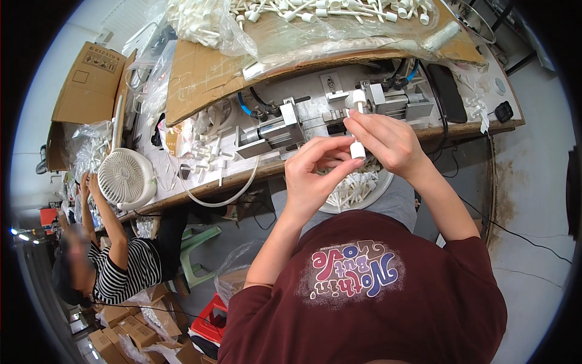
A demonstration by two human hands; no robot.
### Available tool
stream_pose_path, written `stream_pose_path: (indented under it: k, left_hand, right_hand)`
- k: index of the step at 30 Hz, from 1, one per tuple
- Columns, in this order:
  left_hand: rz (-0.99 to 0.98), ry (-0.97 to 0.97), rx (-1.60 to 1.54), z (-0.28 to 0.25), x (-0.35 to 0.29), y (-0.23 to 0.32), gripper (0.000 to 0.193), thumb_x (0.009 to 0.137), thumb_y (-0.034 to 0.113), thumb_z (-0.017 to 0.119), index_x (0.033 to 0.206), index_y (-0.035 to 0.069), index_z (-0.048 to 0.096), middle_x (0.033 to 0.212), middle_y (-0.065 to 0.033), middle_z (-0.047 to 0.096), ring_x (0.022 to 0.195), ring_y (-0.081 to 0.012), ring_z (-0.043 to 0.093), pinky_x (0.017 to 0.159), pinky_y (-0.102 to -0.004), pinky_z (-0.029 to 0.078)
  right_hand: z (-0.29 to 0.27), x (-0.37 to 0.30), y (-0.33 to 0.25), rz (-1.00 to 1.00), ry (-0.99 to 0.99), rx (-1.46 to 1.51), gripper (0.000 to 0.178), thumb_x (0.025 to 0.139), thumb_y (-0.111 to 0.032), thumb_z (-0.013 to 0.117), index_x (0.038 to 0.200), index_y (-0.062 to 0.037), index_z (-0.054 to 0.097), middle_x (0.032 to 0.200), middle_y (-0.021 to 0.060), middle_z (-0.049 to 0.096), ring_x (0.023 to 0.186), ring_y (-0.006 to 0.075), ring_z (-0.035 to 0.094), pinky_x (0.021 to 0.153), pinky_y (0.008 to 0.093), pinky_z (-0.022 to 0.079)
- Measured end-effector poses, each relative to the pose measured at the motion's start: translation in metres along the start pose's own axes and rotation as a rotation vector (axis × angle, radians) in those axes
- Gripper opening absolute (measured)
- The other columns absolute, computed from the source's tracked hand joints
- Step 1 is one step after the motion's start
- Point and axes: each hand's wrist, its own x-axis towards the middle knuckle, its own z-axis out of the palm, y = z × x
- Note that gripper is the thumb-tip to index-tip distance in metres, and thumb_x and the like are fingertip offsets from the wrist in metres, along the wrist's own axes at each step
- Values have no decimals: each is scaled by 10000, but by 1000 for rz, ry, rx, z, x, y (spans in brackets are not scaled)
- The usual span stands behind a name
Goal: Manually assemble small plastic components using a workbench machine.
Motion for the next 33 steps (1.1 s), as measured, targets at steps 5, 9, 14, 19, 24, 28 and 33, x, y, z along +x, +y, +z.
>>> stream_pose_path:
  k: [5,9,14,19,24,28,33]
  left_hand:
    - [258,23,624,-2,4,-17,299,750,-11,759,1043,18,707,1094,-82,663,845,-158,667,725,-283,565]
    - [346,-37,1026,-5,7,-39,247,748,70,745,992,57,716,1178,-66,677,829,-213,673,697,-317,541]
    - [342,-69,1127,1,18,-48,233,745,111,745,974,75,720,1152,-61,693,763,-236,682,668,-333,536]
    - [257,-107,1101,0,23,-38,242,739,134,750,971,72,718,1145,-62,696,712,-246,680,637,-336,537]
    - [240,-99,953,-4,21,-33,282,735,148,781,1000,73,719,1070,-55,713,747,-221,689,649,-323,547]
    - [248,-114,331,4,16,-5,345,717,94,812,1046,51,716,963,-83,714,824,-204,701,705,-313,558]
    - [292,-20,451,-3,14,14,335,749,-10,779,1074,11,702,963,-91,657,805,-149,676,669,-265,590]
  right_hand:
    - [1,-2,5,218,131,41,334,778,54,629,1108,28,668,1107,139,674,914,264,697,758,323,581]
    - [-7,0,-2,458,243,203,300,896,82,570,1182,22,636,1054,134,703,896,191,711,765,287,573]
    - [-22,-4,-19,925,372,795,211,942,-23,602,1147,25,606,1057,146,713,766,126,695,650,218,532]
    - [-32,-12,-12,1083,286,915,149,922,-85,661,1048,-15,621,888,64,706,613,42,591,522,158,399]
    - [-23,-21,-4,1284,240,1173,118,920,-125,675,977,-40,616,699,-2,608,494,15,463,458,149,333]
    - [-15,-8,-5,1333,178,1350,145,939,-172,659,900,-52,588,658,-6,589,459,30,463,412,165,328]
    - [0,31,20,1174,72,1185,203,917,-212,687,989,-36,616,692,11,625,476,55,517,438,181,372]
